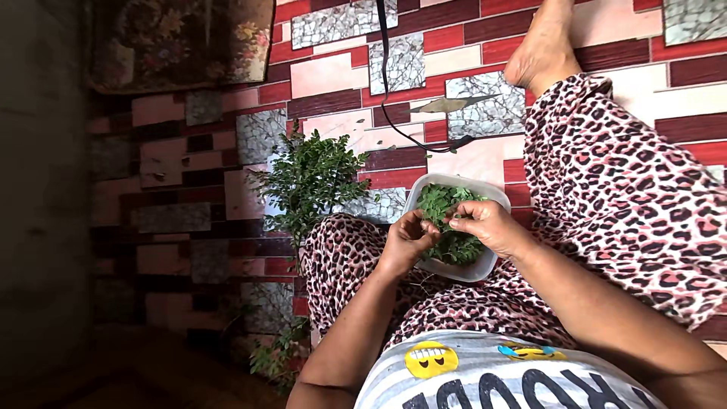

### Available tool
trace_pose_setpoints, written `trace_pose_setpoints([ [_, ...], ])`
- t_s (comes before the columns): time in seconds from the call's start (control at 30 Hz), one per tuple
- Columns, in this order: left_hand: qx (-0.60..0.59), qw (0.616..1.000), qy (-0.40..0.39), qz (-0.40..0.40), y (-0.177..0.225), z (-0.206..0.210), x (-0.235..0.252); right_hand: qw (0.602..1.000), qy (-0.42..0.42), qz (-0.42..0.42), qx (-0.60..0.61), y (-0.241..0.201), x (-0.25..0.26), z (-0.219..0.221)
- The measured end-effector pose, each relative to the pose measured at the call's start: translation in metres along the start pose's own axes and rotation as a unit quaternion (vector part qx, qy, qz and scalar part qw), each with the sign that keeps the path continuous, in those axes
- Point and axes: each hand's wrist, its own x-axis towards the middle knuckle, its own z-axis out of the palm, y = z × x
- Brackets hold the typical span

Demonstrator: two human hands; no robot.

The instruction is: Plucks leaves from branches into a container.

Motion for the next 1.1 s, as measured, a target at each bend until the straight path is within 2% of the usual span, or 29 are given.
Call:
trace_pose_setpoints([
  [0.27, 0.0, 1.0, 0.001, 0.007, 0.0, -0.002, -0.001, 0.999, 0.033, -0.004, 0.007, 0.0, 0.002, -0.004],
  [0.43, -0.006, 1.0, -0.005, 0.006, 0.002, -0.004, -0.001, 0.997, -0.017, 0.038, -0.063, -0.001, 0.002, -0.016],
  [0.57, 0.007, 1.0, -0.007, 0.005, 0.002, -0.004, -0.001, 0.997, -0.067, 0.048, -0.015, 0.0, 0.002, -0.017],
  [0.73, 0.015, 1.0, -0.004, 0.003, 0.002, -0.003, -0.002, 1.0, -0.001, -0.016, -0.021, 0.001, 0.001, -0.009],
  [0.83, 0.017, 1.0, -0.002, 0.002, 0.003, -0.004, -0.002, 0.999, 0.029, -0.007, -0.026, 0.002, 0.001, -0.011],
  [1.0, 0.008, 1.0, 0.002, 0.005, 0.003, -0.004, -0.002, 0.997, -0.033, 0.062, -0.034, 0.001, 0.002, -0.018],
  [1.1, 0.007, 1.0, 0.001, 0.009, 0.002, -0.006, -0.002, 0.997, -0.053, 0.052, -0.012, 0.0, 0.001, -0.016],
])
